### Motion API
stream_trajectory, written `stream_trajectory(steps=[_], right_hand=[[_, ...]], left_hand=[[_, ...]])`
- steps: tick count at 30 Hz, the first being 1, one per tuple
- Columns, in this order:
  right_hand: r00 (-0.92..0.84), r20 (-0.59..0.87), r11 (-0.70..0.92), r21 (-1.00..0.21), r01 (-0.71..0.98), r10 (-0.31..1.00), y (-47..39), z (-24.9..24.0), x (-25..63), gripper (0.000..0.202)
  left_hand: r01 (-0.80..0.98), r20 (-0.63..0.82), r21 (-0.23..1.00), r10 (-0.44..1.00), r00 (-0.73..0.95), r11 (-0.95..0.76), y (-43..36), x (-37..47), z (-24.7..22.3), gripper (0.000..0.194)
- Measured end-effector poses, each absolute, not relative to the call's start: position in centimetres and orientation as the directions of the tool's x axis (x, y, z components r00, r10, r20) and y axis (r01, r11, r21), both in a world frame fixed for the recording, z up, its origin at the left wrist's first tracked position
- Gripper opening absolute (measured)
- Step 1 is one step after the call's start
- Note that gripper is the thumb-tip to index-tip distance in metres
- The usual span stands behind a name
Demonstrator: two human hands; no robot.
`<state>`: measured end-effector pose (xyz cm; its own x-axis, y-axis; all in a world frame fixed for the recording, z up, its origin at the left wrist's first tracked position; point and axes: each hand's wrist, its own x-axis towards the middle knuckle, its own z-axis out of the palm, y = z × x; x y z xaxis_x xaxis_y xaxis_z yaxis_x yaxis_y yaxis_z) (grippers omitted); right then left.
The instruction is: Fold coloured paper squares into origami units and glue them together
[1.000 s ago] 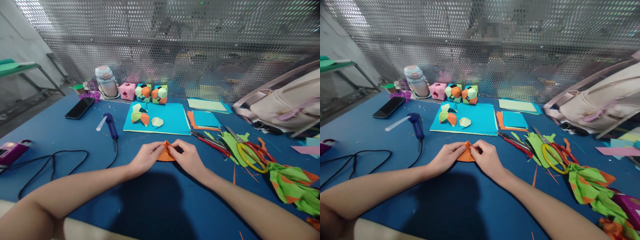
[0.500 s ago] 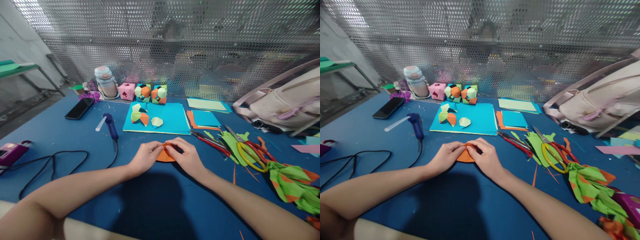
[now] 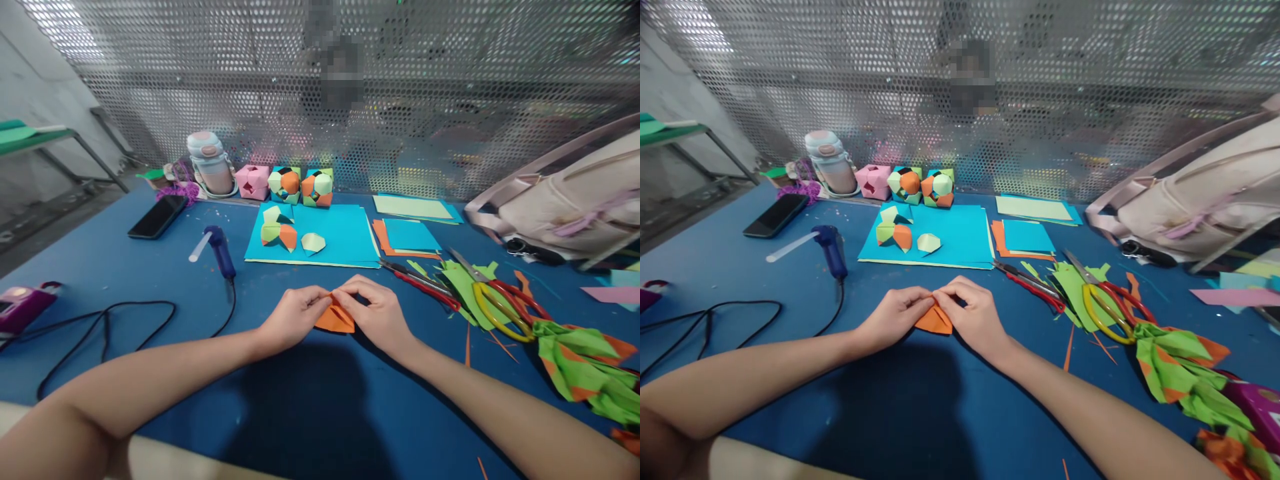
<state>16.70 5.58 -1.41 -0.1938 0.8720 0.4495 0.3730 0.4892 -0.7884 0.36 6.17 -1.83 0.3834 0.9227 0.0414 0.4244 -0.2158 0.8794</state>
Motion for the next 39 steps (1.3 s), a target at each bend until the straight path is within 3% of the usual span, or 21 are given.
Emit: stream_trajectory(steps=[5,9,12,22,27,39], right_hand=[[-0.213,0.434,0.483,-0.793,0.371,0.875,5.7,-1.5,16.9,0.017],[-0.198,0.289,0.347,-0.841,0.414,0.937,5.9,-1.7,16.9,0.021],[-0.191,0.228,0.294,-0.826,0.481,0.955,5.9,-2.0,16.8,0.018],[-0.195,0.346,0.393,-0.722,0.569,0.918,6.0,-2.3,16.7,0.012],[-0.260,0.421,0.491,-0.667,0.561,0.869,5.8,-2.5,16.5,0.012],[-0.266,0.402,0.481,-0.696,0.533,0.876,5.6,-2.4,16.4,0.017]], left_hand=[[0.365,0.039,0.914,0.931,0.362,-0.180,6.3,0.4,-1.7,0.025],[0.256,0.058,0.960,0.978,0.198,-0.109,6.7,0.3,-1.6,0.026],[0.193,0.043,0.978,0.985,0.169,-0.076,6.7,0.3,-1.5,0.027],[0.175,-0.091,0.984,0.962,0.258,0.046,6.5,0.6,-2.3,0.017],[0.190,-0.080,0.981,0.969,0.235,0.035,6.6,0.7,-2.2,0.015],[0.098,-0.111,0.991,0.962,0.251,0.089,6.6,1.0,-2.1,0.015]])
